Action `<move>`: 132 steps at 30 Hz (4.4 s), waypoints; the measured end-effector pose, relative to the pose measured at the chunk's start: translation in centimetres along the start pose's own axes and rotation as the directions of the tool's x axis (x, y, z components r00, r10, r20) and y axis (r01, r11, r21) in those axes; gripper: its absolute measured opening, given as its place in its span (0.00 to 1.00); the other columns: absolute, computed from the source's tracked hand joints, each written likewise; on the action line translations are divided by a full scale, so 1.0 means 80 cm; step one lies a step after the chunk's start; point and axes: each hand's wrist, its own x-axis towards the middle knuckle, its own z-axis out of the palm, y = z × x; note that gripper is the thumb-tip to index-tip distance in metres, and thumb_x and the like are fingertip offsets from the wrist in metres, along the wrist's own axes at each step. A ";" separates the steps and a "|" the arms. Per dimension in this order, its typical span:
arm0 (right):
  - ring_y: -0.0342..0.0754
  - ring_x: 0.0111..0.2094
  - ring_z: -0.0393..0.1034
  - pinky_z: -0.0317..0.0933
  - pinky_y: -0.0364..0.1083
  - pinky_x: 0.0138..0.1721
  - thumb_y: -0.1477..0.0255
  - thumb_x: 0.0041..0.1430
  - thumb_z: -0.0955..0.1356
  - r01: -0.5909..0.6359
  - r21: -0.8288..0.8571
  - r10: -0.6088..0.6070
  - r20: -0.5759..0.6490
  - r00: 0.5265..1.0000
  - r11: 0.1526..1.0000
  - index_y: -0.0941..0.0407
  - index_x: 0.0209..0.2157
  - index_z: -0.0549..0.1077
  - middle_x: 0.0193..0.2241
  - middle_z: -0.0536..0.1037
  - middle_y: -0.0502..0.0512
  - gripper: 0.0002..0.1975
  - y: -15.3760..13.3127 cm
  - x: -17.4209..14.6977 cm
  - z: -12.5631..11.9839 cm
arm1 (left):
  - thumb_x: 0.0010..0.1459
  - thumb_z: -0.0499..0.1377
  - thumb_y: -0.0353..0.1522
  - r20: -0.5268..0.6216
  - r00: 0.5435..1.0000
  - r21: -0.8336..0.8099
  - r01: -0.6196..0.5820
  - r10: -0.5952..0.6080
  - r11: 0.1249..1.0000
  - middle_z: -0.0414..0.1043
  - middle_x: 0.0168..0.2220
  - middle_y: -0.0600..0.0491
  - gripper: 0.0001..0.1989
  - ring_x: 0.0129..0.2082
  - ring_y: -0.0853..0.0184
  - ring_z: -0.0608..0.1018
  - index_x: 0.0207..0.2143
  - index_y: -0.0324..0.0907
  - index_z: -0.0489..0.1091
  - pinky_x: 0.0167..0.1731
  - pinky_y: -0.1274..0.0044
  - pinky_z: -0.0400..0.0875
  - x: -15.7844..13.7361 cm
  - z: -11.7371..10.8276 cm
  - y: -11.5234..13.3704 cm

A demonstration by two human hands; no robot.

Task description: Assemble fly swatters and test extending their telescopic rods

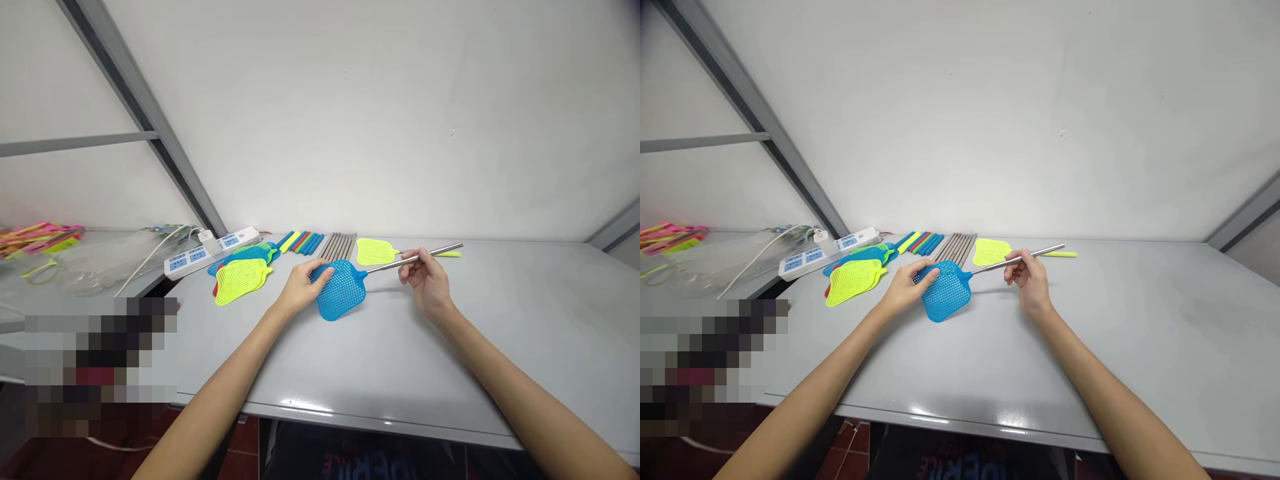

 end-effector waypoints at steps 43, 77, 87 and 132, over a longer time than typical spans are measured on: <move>0.39 0.17 0.55 0.51 0.39 0.18 0.60 0.50 0.60 -0.138 0.013 0.137 0.077 0.988 0.990 0.54 0.28 0.66 0.13 0.61 0.46 0.12 0.016 -0.006 0.005 | 0.47 0.51 0.41 0.017 0.981 -0.209 0.193 -0.193 0.959 0.63 0.21 0.56 0.15 0.23 0.72 0.65 0.23 0.38 0.66 0.23 0.81 0.60 0.000 0.013 -0.015; 0.39 0.12 0.54 0.47 0.40 0.13 0.60 0.48 0.61 -0.455 -0.061 0.459 0.104 0.882 0.888 0.59 0.20 0.68 0.09 0.60 0.48 0.16 0.009 0.001 -0.008 | 0.41 0.59 0.39 0.018 0.944 -0.490 0.295 -0.329 0.820 0.66 0.21 0.56 0.13 0.22 0.74 0.67 0.26 0.37 0.67 0.22 0.83 0.58 0.001 0.020 -0.013; 0.39 0.15 0.58 0.52 0.40 0.16 0.66 0.49 0.61 -0.425 0.073 0.422 0.047 0.905 0.902 0.60 0.23 0.69 0.13 0.66 0.52 0.12 0.008 0.010 -0.015 | 0.45 0.57 0.36 0.224 0.841 -0.886 0.386 -0.493 0.256 0.70 0.27 0.52 0.13 0.27 0.70 0.73 0.34 0.37 0.67 0.30 0.78 0.67 0.007 0.012 -0.006; 0.41 0.11 0.57 0.42 0.39 0.08 0.64 0.48 0.55 -0.632 -0.089 0.624 0.312 0.717 0.770 0.59 0.13 0.61 0.13 0.65 0.54 0.18 0.018 -0.005 -0.010 | 0.42 0.61 0.34 0.444 0.761 -0.779 0.589 -0.473 0.215 0.71 0.39 0.45 0.19 0.35 0.62 0.74 0.39 0.37 0.67 0.37 0.72 0.69 -0.013 0.029 0.008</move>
